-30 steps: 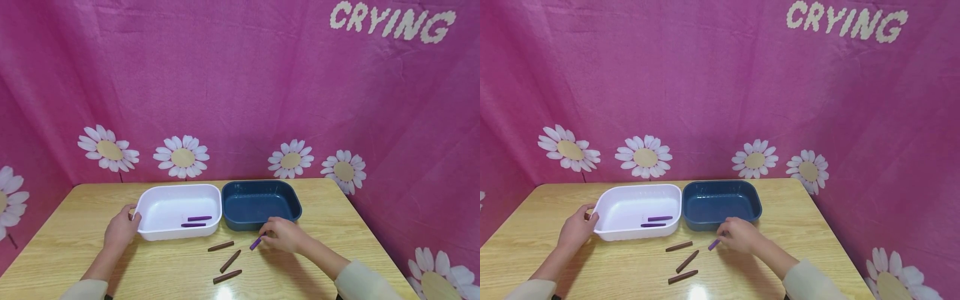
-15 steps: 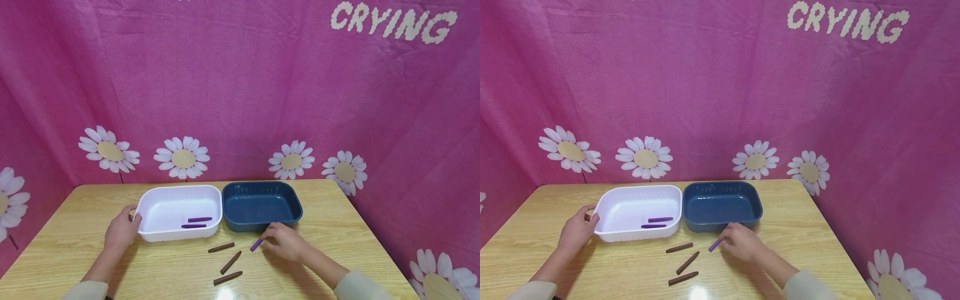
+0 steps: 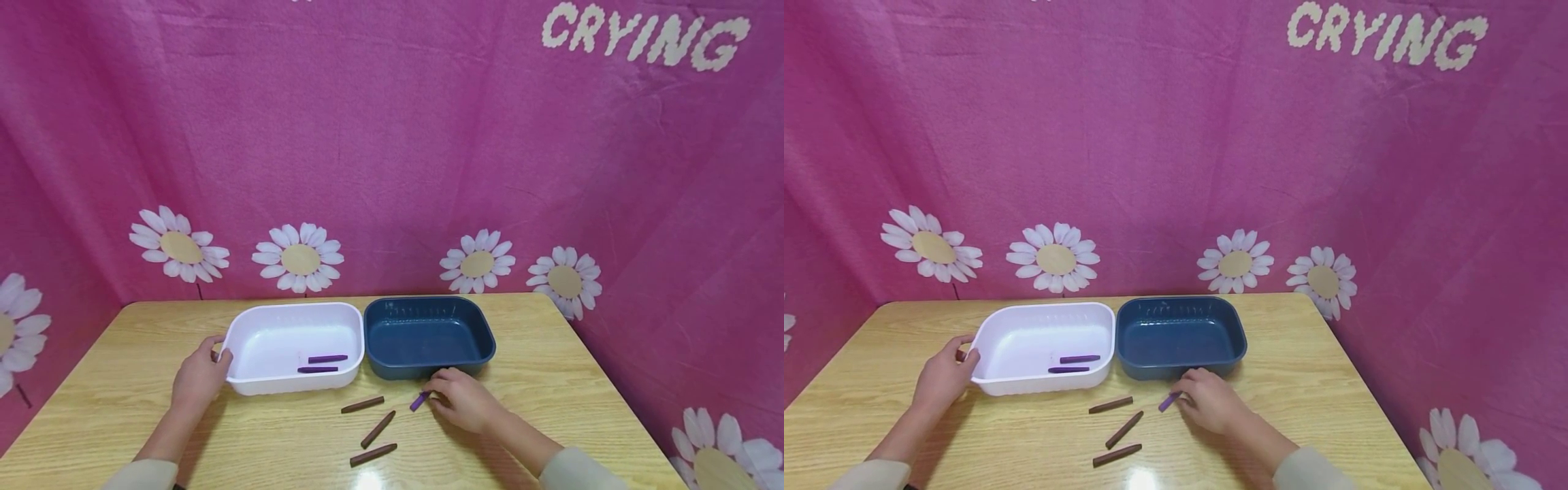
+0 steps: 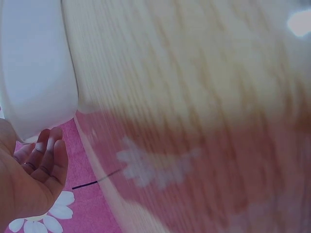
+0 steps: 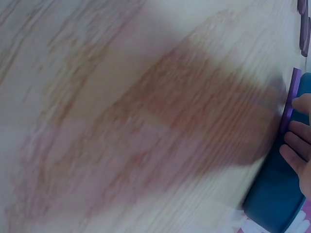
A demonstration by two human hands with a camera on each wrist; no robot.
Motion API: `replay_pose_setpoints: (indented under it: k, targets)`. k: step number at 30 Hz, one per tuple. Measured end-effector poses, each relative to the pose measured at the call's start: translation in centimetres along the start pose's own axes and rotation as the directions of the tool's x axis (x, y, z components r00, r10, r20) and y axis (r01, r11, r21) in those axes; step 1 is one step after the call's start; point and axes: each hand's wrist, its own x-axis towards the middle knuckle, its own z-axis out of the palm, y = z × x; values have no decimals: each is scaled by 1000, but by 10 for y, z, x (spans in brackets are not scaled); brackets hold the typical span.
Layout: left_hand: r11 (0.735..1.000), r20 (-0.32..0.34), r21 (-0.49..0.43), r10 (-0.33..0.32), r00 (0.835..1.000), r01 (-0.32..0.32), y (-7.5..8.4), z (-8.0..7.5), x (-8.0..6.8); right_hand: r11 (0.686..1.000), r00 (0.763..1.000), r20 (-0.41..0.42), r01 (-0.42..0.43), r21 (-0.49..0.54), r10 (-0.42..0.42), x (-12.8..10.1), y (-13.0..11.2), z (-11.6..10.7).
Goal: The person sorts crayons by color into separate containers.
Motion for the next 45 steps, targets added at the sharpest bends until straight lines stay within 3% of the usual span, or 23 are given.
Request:
replay_pose_setpoints:
  k: [9,15,29,38,45]
  targets:
    - [1000,-2,-3,-5,1000,5,-1,1,0,992,999,33,17,-128,-13,2,-4,3]
    - [1000,-8,-4,-5,1000,5,0,1,0,986,1000,3,27,-162,-27,1,-4,4]
    - [1000,4,1,-9,1000,9,-2,1,2,989,996,-52,68,-128,-76,0,-2,-1]
    - [1000,-3,5,1,1000,-1,-1,2,2,994,994,-79,74,-77,-80,11,-8,-13]
    - [1000,-13,4,5,1000,-5,-4,3,2,984,980,-135,130,-120,-146,24,-11,-20]
